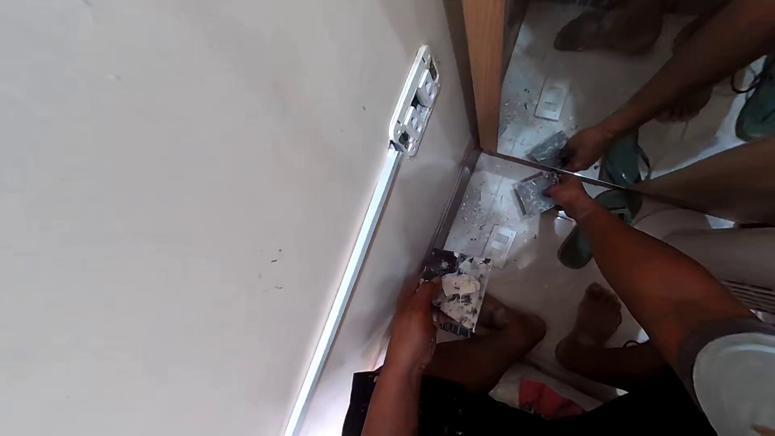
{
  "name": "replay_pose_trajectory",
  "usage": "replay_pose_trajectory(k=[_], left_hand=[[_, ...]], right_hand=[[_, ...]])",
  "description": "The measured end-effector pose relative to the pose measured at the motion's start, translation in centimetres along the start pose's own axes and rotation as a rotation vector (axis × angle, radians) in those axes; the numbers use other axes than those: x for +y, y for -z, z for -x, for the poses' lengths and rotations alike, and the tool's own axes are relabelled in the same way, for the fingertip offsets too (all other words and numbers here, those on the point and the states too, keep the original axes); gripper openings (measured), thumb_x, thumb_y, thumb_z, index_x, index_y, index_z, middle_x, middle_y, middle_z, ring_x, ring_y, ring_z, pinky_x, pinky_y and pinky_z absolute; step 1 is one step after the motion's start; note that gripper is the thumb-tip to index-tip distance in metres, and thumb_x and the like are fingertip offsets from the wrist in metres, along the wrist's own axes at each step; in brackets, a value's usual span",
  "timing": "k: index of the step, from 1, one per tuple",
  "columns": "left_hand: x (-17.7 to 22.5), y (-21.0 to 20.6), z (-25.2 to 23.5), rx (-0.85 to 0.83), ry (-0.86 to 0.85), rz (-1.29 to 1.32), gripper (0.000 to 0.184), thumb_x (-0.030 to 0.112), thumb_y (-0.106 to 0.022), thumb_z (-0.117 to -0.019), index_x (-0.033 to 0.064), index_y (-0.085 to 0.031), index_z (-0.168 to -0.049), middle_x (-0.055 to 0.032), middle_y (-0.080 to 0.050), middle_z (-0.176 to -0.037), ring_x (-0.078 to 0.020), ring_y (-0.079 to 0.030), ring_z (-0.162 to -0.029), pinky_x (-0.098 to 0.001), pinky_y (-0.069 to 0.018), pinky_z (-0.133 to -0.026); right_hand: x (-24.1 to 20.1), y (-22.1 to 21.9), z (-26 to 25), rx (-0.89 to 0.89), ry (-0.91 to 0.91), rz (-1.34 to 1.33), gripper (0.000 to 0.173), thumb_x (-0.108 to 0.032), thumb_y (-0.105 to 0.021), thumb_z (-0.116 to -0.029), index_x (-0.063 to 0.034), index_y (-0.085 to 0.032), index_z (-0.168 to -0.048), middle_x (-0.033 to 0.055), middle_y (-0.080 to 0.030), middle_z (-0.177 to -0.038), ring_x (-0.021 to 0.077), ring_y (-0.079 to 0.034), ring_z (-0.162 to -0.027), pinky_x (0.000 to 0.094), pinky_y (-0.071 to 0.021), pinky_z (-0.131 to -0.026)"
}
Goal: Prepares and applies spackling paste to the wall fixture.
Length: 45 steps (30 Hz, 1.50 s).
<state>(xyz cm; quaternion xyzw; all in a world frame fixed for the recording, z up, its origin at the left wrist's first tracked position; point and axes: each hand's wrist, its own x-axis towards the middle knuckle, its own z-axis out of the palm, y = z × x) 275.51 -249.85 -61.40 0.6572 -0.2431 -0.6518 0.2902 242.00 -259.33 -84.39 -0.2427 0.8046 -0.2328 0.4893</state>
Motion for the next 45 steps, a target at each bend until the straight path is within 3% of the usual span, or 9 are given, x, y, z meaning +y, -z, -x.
replay_pose_trajectory(k=[8, 11, 14, 17, 19, 25, 28, 30, 45], left_hand=[[0.0, -0.6, -4.9, -0.095, 0.185, 0.175, 0.03, 0.012, -0.04, -0.1081, 0.0016, -0.05, -0.135, -0.019, -0.068, -0.109, -0.0282, -0.072, -0.093, -0.0432, -0.0622, -0.079], [-0.9, -1.1, -7.1, -0.139, 0.203, 0.301, 0.028, 0.009, -0.042, -0.1057, 0.0026, -0.052, -0.13, -0.0204, -0.068, -0.108, -0.0296, -0.071, -0.093, -0.0456, -0.0609, -0.083], [-1.3, -1.6, -7.9, -0.196, 0.177, 0.353, 0.029, 0.005, -0.045, -0.1019, 0.0044, -0.053, -0.129, -0.0187, -0.068, -0.106, -0.0271, -0.071, -0.089, -0.0429, -0.0618, -0.079], [0.1, -2.4, -7.8, -0.241, 0.15, 0.359, 0.031, 0.005, -0.043, -0.1001, 0.0065, -0.051, -0.13, -0.0163, -0.067, -0.107, -0.0258, -0.071, -0.09, -0.0421, -0.0613, -0.08], [1.0, -3.0, -7.5, -0.269, 0.127, 0.346, 0.033, 0.005, -0.042, -0.1022, 0.0067, -0.048, -0.135, -0.0172, -0.066, -0.112, -0.0277, -0.071, -0.093, -0.0441, -0.0613, -0.081], [1.5, -4.0, -5.4, -0.362, 0.044, 0.378, 0.037, 0.007, -0.039, -0.1075, 0.0089, -0.042, -0.144, -0.0201, -0.063, -0.123, -0.0332, -0.069, -0.102, -0.0501, -0.0602, -0.086], [1.3, -3.9, -4.1, -0.384, 0.023, 0.355, 0.035, 0.011, -0.04, -0.1097, 0.0082, -0.044, -0.144, -0.0192, -0.063, -0.123, -0.0323, -0.07, -0.103, -0.0491, -0.0609, -0.086], [1.4, -3.9, -3.1, -0.373, 0.006, 0.314, 0.033, 0.011, -0.04, -0.1101, 0.0065, -0.046, -0.142, -0.0184, -0.064, -0.121, -0.0307, -0.071, -0.099, -0.0469, -0.0617, -0.083], [0.4, -5.1, 0.9, -0.328, -0.144, 0.141, 0.032, 0.01, -0.041, -0.1105, 0.0049, -0.047, -0.141, -0.0186, -0.063, -0.121, -0.027, -0.072, -0.094, -0.0423, -0.0634, -0.08]], right_hand=[[0.4, -1.3, -3.1, -0.03, 0.139, 0.08, 0.041, -0.009, -0.077, -0.0867, 0.0059, -0.065, -0.123, 0.0298, -0.066, -0.12, 0.0434, -0.063, -0.114, 0.0648, -0.0479, -0.099], [0.3, -1.2, -2.8, -0.092, 0.072, 0.023, 0.038, -0.007, -0.074, -0.0871, 0.0031, -0.065, -0.123, 0.0261, -0.067, -0.116, 0.0387, -0.065, -0.106, 0.0606, -0.0524, -0.091], [-0.5, -0.1, -0.4, -0.357, -0.126, -0.302, 0.045, -0.011, -0.062, -0.0937, -0.0109, -0.053, -0.138, 0.0131, -0.066, -0.11, 0.0228, -0.067, -0.086, 0.0406, -0.0583, -0.068], [-3.1, 1.7, 2.8, -0.678, -0.132, -0.547, 0.05, -0.005, -0.051, -0.1032, -0.0199, -0.039, -0.15, 0.0163, -0.062, -0.126, 0.0359, -0.068, -0.106, 0.0582, -0.0608, -0.079], [-5.8, 3.5, 4.2, -0.721, -0.01, -0.383, 0.052, -0.001, -0.051, -0.1028, -0.0182, -0.04, -0.15, 0.0175, -0.061, -0.127, 0.0368, -0.068, -0.105, 0.058, -0.0612, -0.076], [-13.7, 10.0, 15.2, -0.318, 0.7, 0.32, 0.016, -0.011, -0.059, -0.1027, -0.0082, -0.069, -0.115, 0.0062, -0.069, -0.092, 0.0124, -0.063, -0.072, 0.0347, -0.0549, -0.067], [-12.7, 10.3, 23.1, -0.106, 1.135, 0.609, 0.027, -0.009, -0.054, -0.0976, -0.0081, -0.072, -0.118, 0.0095, -0.072, -0.113, 0.0242, -0.071, -0.095, 0.0501, -0.06, -0.082], [-11.2, 9.3, 26.9, 0.043, 1.294, 0.735, 0.031, -0.009, -0.051, -0.0931, -0.0075, -0.073, -0.115, 0.0129, -0.073, -0.112, 0.0323, -0.072, -0.097, 0.0534, -0.059, -0.077], [-5.5, 4.2, 31.2, 0.158, 1.279, 0.943, 0.025, -0.003, -0.057, -0.0901, -0.0113, -0.075, -0.106, 0.0099, -0.074, -0.109, 0.0354, -0.07, -0.092, 0.0488, -0.0554, -0.06]])
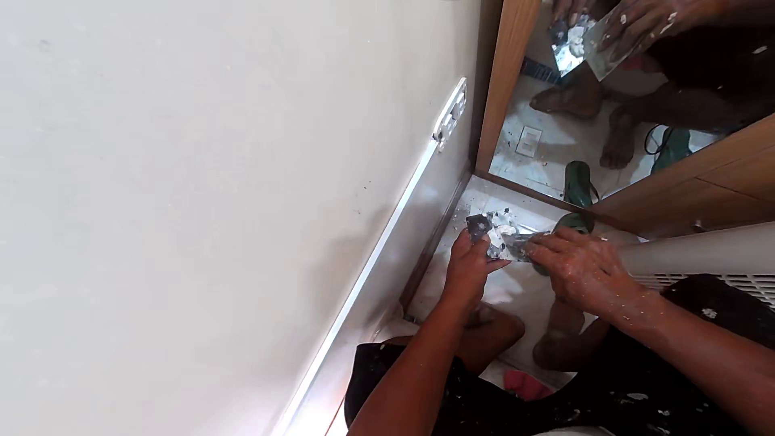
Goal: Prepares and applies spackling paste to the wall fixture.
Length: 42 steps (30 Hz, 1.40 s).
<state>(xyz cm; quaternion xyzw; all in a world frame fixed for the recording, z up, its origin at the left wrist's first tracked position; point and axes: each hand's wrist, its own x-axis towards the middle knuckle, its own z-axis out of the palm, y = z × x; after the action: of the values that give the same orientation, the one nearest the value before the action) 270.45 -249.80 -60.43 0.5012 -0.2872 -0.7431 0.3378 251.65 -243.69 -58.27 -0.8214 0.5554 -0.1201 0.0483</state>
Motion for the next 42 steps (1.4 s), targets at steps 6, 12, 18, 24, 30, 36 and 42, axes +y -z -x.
replay_pose_trajectory(k=[6, 12, 18, 24, 30, 36, 42], left_hand=[[-2.0, -0.8, -1.1, 0.101, -0.063, -0.206, 0.036, 0.015, -0.037, -0.1121, 0.0028, -0.04, -0.146, -0.0212, -0.058, -0.13, -0.0271, -0.071, -0.103, -0.0442, -0.063, -0.084], [-1.1, -0.5, -1.3, 0.091, -0.077, -0.218, 0.039, 0.016, -0.038, -0.1119, 0.0039, -0.037, -0.149, -0.0226, -0.055, -0.133, -0.0292, -0.067, -0.106, -0.0468, -0.0599, -0.088], [0.2, 0.3, -1.0, 0.108, 0.012, 0.05, 0.035, 0.014, -0.039, -0.1117, 0.0054, -0.043, -0.145, -0.0228, -0.06, -0.126, -0.0307, -0.071, -0.1, -0.0443, -0.0628, -0.081], [-1.9, 2.8, -2.1, 0.244, 0.162, 0.01, 0.039, 0.011, -0.04, -0.1106, 0.005, -0.036, -0.149, -0.0237, -0.058, -0.126, -0.0293, -0.071, -0.093, -0.0405, -0.0628, -0.074], [-4.4, 3.5, -3.1, 0.244, 0.208, -0.02, 0.037, 0.011, -0.041, -0.1101, 0.0033, -0.039, -0.146, -0.0216, -0.061, -0.12, -0.0284, -0.07, -0.092, -0.0414, -0.0624, -0.075], [-4.9, 3.8, -4.2, 0.218, 0.243, -0.016, 0.029, 0.009, -0.042, -0.1089, 0.0034, -0.045, -0.138, -0.0149, -0.063, -0.105, -0.0224, -0.068, -0.083, -0.0381, -0.0612, -0.07], [-4.4, 4.0, -4.0, 0.159, 0.179, -0.053, 0.021, 0.011, -0.04, -0.1088, 0.0057, -0.051, -0.126, -0.0061, -0.067, -0.096, -0.0147, -0.069, -0.083, -0.0323, -0.0607, -0.073]], right_hand=[[0.3, -0.5, -0.3, -0.147, -0.256, -0.288, 0.023, -0.01, -0.056, -0.0983, -0.0088, -0.075, -0.111, 0.0103, -0.075, -0.099, 0.0309, -0.072, -0.089, 0.0563, -0.0567, -0.075], [2.6, 1.4, -2.3, -0.367, -0.767, -1.135, 0.014, -0.002, -0.059, -0.1017, -0.0012, -0.065, -0.114, 0.009, -0.07, -0.092, 0.0142, -0.069, -0.073, 0.0293, -0.06, -0.063], [3.9, 1.5, -2.2, -0.199, -0.827, -1.662, 0.018, 0.0, -0.053, -0.1009, -0.0029, -0.063, -0.116, 0.0137, -0.073, -0.099, 0.0227, -0.074, -0.079, 0.0369, -0.0644, -0.064], [0.8, -1.2, -6.9, 0.32, -0.778, -1.52, 0.022, -0.004, -0.057, -0.1027, -0.0037, -0.059, -0.125, 0.0096, -0.069, -0.104, 0.0198, -0.072, -0.083, 0.0404, -0.0641, -0.072], [-2.7, -6.7, -12.1, 0.568, -0.629, -1.265, 0.027, -0.007, -0.053, -0.105, 0.0049, -0.059, -0.129, 0.0147, -0.069, -0.111, 0.0161, -0.07, -0.094, 0.0369, -0.061, -0.083], [-4.1, -8.4, -14.4, 0.71, -0.592, -1.226, 0.028, -0.006, -0.051, -0.104, 0.0028, -0.063, -0.128, 0.0138, -0.069, -0.119, 0.0138, -0.07, -0.099, 0.0314, -0.0598, -0.088], [-4.8, -9.4, -15.7, 0.766, -0.489, -1.148, 0.031, -0.006, -0.048, -0.1052, 0.0021, -0.062, -0.131, 0.0143, -0.064, -0.131, 0.0152, -0.065, -0.114, 0.03, -0.056, -0.098]])
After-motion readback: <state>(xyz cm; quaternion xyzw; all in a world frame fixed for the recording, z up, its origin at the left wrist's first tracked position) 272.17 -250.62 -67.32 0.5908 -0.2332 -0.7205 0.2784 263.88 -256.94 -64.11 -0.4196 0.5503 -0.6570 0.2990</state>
